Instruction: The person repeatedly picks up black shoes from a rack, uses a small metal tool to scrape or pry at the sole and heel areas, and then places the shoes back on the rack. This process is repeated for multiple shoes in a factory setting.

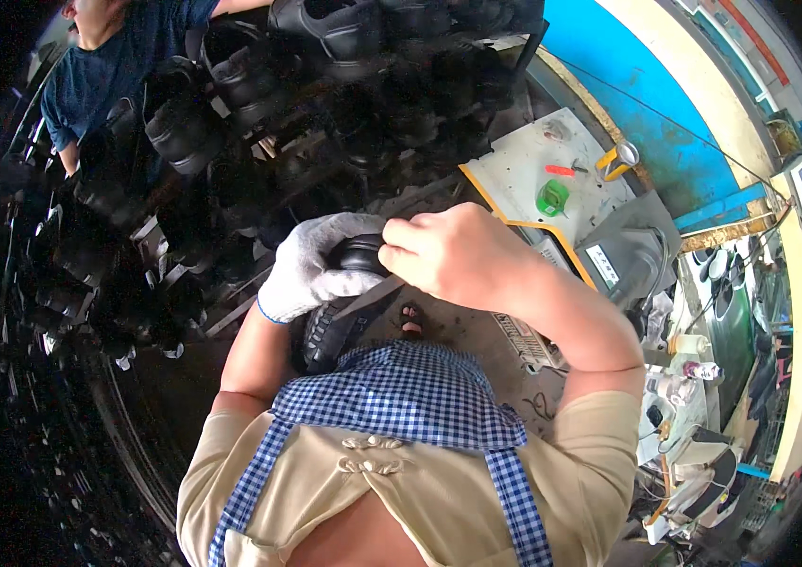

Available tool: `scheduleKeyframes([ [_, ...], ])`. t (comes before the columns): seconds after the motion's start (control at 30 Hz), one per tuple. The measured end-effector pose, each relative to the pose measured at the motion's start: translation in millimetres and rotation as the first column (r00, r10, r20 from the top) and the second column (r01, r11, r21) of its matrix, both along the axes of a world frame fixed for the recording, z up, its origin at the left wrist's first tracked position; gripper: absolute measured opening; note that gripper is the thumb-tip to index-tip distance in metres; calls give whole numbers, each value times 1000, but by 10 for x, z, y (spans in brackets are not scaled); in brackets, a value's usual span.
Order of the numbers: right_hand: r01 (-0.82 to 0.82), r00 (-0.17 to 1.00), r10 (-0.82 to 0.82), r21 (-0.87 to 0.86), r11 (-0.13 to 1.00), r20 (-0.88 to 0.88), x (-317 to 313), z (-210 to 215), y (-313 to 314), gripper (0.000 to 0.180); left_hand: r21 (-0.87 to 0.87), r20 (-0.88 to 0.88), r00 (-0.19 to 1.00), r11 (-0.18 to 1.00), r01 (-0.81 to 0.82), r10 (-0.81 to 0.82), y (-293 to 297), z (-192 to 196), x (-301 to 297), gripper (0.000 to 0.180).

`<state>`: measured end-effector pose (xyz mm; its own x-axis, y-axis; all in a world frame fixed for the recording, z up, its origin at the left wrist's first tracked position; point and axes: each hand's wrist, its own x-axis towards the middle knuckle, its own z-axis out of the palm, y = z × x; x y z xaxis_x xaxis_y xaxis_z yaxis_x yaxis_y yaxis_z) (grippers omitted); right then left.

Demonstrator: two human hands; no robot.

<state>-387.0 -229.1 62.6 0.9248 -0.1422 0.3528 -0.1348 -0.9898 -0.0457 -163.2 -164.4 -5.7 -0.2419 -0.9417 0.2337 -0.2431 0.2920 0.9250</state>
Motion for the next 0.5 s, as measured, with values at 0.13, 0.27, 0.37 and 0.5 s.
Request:
scheduleKeyframes([
  [0.13, -68, 976, 40, -128, 989, -214, 93, 40, 37, 12, -78, 127, 992, 996, 37, -27, -19, -44, -31, 62],
  [0.27, -32, 978, 51, 96, 995, -201, 110, -172, -74, 20, -65, 165, 985, 996, 57, -46, -27, -79, -42, 64],
  [0.37, -20, 1000, 27, 499, 866, -7, 43, -351, -219, 22, 33, 52, 995, 996, 80, -82, -51, -60, -51, 58],
  [0.5, -121, 962, -174, 899, 420, 211, -124, -693, -289, 10, 129, -108, 992, 989, 73, -59, -75, -108, -45, 55],
])
